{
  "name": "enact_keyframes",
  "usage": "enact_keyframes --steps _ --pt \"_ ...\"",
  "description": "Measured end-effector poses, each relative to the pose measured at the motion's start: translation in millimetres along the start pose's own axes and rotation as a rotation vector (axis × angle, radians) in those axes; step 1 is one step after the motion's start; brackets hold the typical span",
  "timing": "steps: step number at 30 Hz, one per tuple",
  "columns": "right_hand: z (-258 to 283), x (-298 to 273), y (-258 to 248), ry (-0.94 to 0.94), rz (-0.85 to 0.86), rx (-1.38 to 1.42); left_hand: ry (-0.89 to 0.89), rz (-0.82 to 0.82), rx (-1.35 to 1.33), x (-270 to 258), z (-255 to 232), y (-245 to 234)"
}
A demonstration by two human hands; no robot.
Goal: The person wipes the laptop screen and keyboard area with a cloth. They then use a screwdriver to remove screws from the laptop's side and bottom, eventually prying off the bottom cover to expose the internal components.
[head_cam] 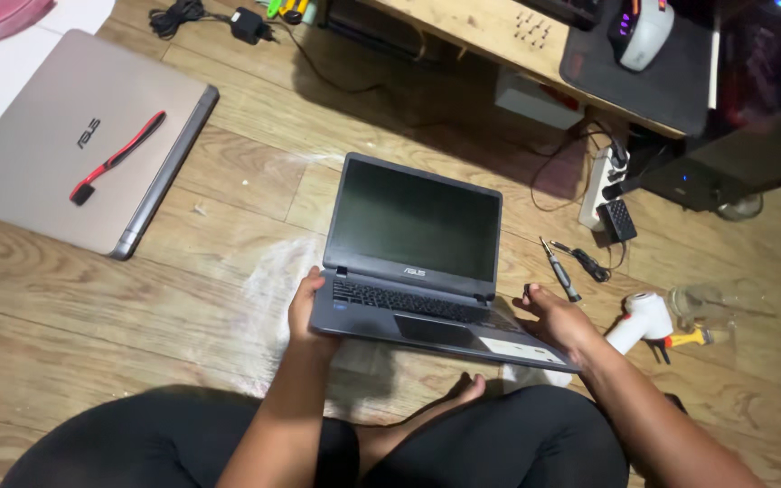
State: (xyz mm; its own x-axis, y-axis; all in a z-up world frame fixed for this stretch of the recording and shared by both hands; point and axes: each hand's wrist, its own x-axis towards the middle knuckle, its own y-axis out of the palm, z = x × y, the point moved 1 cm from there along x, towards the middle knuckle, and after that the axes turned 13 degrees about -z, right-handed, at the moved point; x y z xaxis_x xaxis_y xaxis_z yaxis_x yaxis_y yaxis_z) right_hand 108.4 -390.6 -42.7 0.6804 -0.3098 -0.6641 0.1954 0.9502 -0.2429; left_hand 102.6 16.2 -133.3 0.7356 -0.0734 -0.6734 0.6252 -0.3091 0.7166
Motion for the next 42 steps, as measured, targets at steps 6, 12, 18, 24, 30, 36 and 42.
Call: enact_keyframes --steps 6,12,18,24,30,36,42 --pt "16 -33 6 -0.048 -0.032 -0.008 0.099 -0.025 0.054 -27 -10 18" --pt "35 -126 -7 -0.082 0.053 0.333 0.237 -0.062 0.269 -112 -30 39" --pt "36 -250 -20 -0.119 0.122 0.552 0.324 0.079 0.215 -238 -45 42" --pt "21 -364 -26 -0.220 0.154 0.618 0.434 0.110 0.289 -350 -60 56" --pt "19 -403 -43 -0.352 0.190 0.584 0.459 0.197 0.294 -390 -58 65" --pt "17 -397 -50 -0.362 0.138 0.535 0.440 0.282 0.255 -370 -54 67" --pt "6 -365 -47 -0.288 0.011 0.578 0.386 0.255 0.329 -319 -42 53"
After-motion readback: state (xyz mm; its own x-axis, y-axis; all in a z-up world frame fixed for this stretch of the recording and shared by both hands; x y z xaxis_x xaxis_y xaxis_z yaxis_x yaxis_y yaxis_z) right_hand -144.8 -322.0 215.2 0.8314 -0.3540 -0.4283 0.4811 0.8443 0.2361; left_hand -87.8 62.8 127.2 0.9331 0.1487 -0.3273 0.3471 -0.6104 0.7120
